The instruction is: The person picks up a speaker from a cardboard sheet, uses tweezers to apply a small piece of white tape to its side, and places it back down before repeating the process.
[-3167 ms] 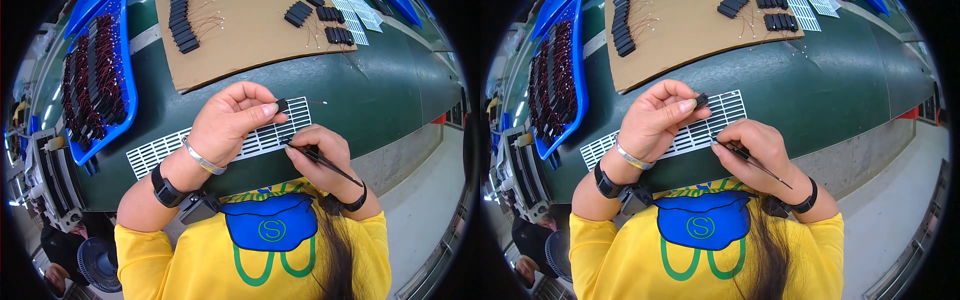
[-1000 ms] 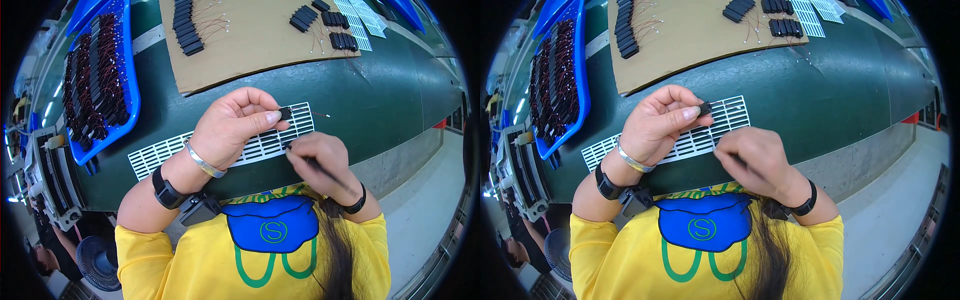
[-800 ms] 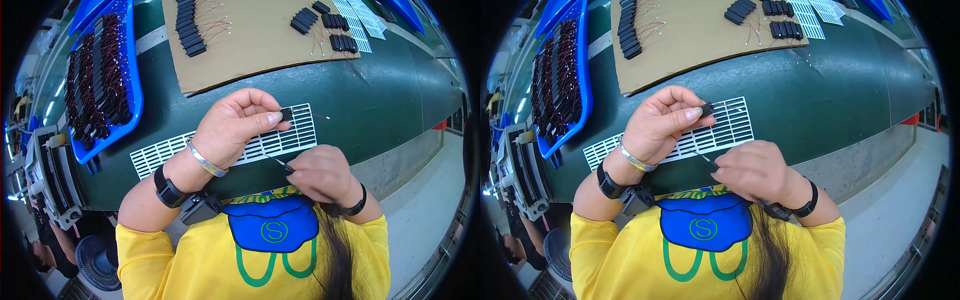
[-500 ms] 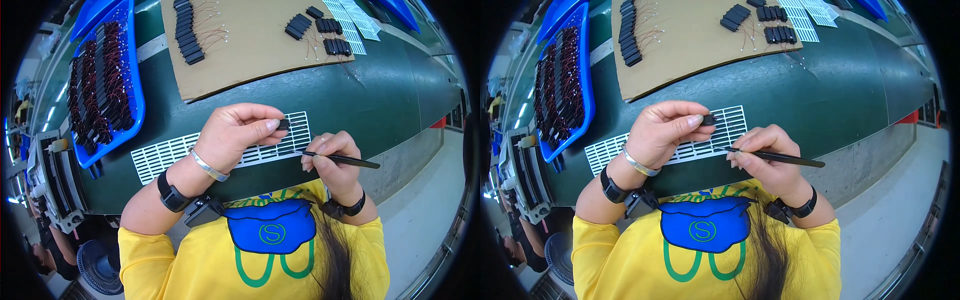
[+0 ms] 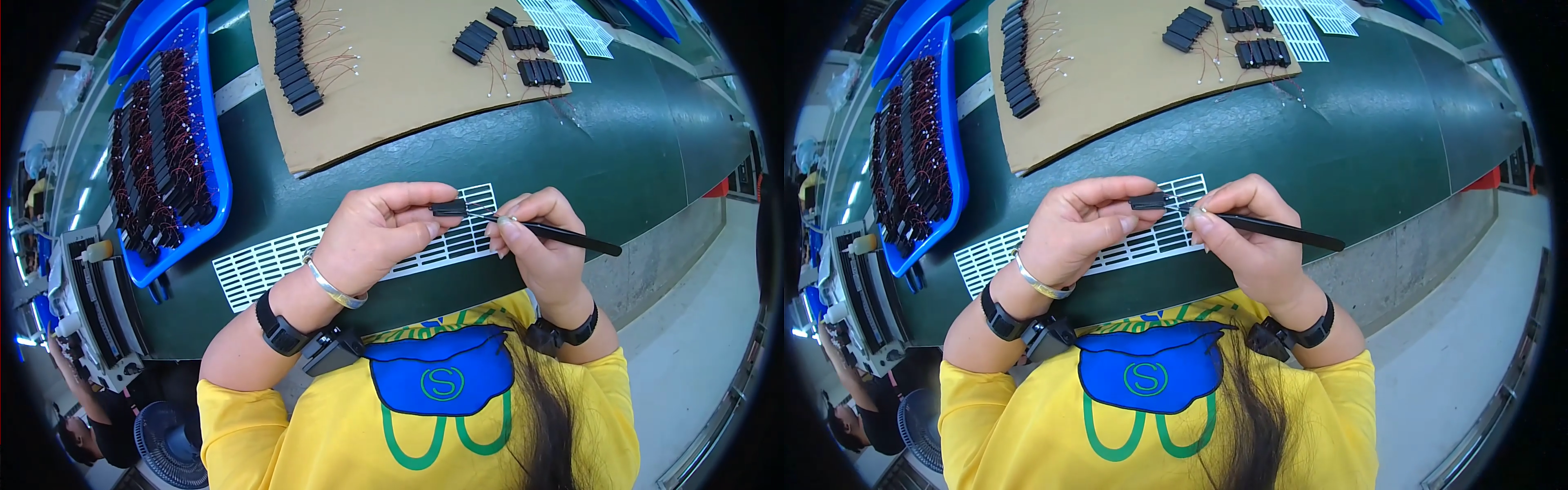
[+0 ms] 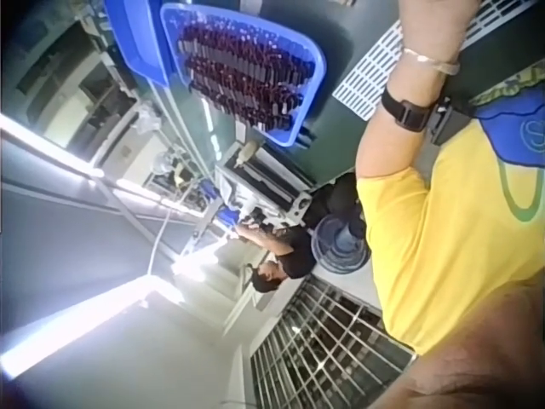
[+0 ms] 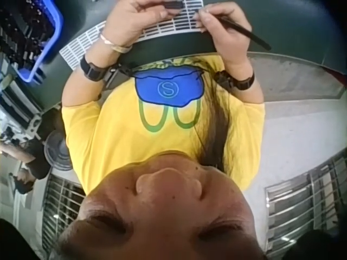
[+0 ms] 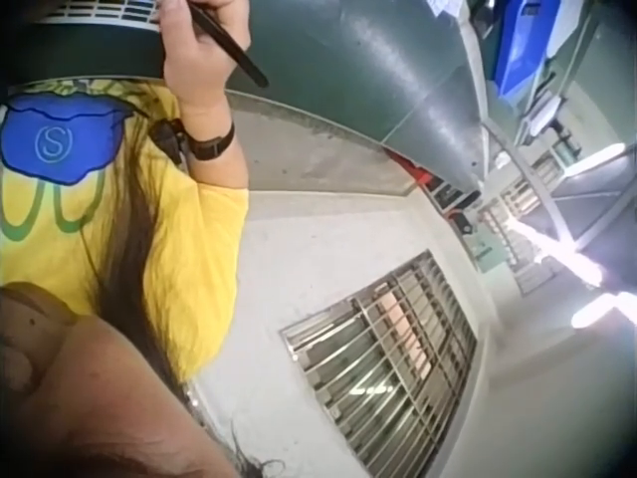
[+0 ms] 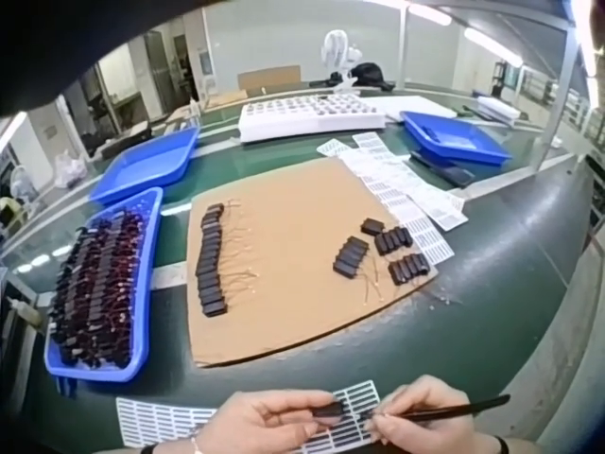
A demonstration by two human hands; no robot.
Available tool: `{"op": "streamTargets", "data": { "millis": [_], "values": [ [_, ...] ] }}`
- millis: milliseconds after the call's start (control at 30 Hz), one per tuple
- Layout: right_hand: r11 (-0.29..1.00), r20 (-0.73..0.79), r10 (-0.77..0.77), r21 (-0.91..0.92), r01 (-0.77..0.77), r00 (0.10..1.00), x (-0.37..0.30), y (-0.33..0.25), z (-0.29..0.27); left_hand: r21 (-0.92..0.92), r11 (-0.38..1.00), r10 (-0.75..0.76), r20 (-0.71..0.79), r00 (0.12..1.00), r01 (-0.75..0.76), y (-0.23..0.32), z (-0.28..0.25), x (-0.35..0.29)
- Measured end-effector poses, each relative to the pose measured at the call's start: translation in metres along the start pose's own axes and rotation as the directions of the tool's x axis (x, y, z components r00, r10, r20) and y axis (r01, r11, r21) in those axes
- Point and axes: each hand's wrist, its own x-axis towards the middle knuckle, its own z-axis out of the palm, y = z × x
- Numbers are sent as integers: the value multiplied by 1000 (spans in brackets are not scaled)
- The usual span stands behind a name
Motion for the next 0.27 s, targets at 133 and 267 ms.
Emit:
{"op": "streamTargets", "data": {
  "millis": [133, 267],
  "values": [
    [998, 18, 12, 68, -13, 1000, -1, 2, -3, -8, 1000, -7, 5, 1000, 7, 1, 0, 0],
    [999, 29, 11, 52, -13, 1000, -1, 2, -3, -7, 1000, -16, 10, 1000, 16, 0, -2, 1]
  ]
}}
